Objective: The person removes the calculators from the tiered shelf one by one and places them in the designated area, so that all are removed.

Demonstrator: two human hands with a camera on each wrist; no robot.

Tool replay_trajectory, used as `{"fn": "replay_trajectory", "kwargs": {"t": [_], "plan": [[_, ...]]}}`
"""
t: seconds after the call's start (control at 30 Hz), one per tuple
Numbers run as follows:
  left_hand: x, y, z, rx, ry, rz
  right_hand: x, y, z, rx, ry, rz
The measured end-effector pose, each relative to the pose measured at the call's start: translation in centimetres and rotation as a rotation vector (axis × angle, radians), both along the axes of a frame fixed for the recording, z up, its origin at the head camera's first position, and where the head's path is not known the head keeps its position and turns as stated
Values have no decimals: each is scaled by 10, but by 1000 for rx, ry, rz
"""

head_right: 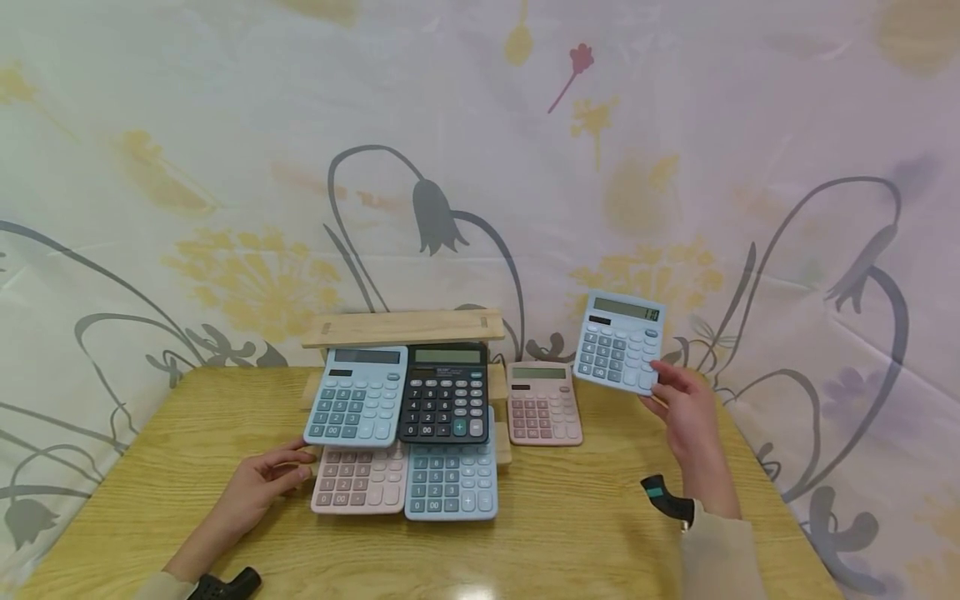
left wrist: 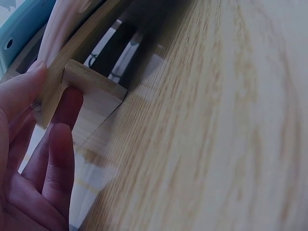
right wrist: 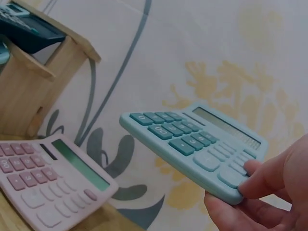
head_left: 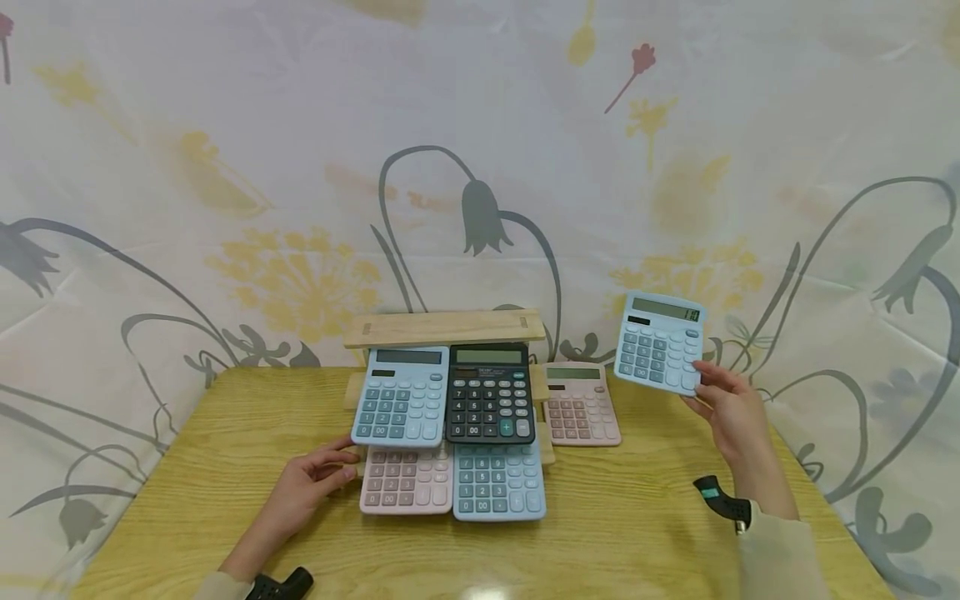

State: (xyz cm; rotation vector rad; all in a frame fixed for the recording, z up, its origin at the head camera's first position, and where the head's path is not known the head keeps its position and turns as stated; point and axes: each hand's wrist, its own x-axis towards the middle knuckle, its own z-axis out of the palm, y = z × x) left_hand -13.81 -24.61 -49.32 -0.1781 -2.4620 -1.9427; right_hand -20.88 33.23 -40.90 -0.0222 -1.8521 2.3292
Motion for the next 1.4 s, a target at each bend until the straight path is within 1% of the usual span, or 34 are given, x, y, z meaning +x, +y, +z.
{"fn": "replay_trajectory", "kwargs": {"t": [0.2, 0.3, 0.53, 0.67, 0.73, 0.87, 1.0, 1.1, 1.23, 1.4], "plan": [[1, 0, -1, 7, 11, -4, 1, 4, -11, 17, -77, -85], [1, 0, -1, 9, 10, -5, 3, 7, -15, 20, -112, -115], [1, 0, -1, 12, 9, -7, 5, 13, -25, 87, -159, -149], [0, 0, -2, 18, 17, -10, 6, 14, -32, 123, -223, -175], [0, 0, -2, 20, 18, -9, 7, 13, -35, 180, -255, -182], [0, 0, -2, 18, 14, -4, 6, 13, -42, 274, -309, -190], [0, 1, -1, 12, 3, 5, 5, 13, -47, 316, -342, -192], [0, 1, 0, -9, -11, 17, 4, 14, -51, 357, -358, -167], [1, 2, 2, -30, -19, 33, 7, 14, -57, 375, -375, -136], [1, 3, 1, -16, -15, 37, 10, 15, -60, 353, -391, -132]]}}
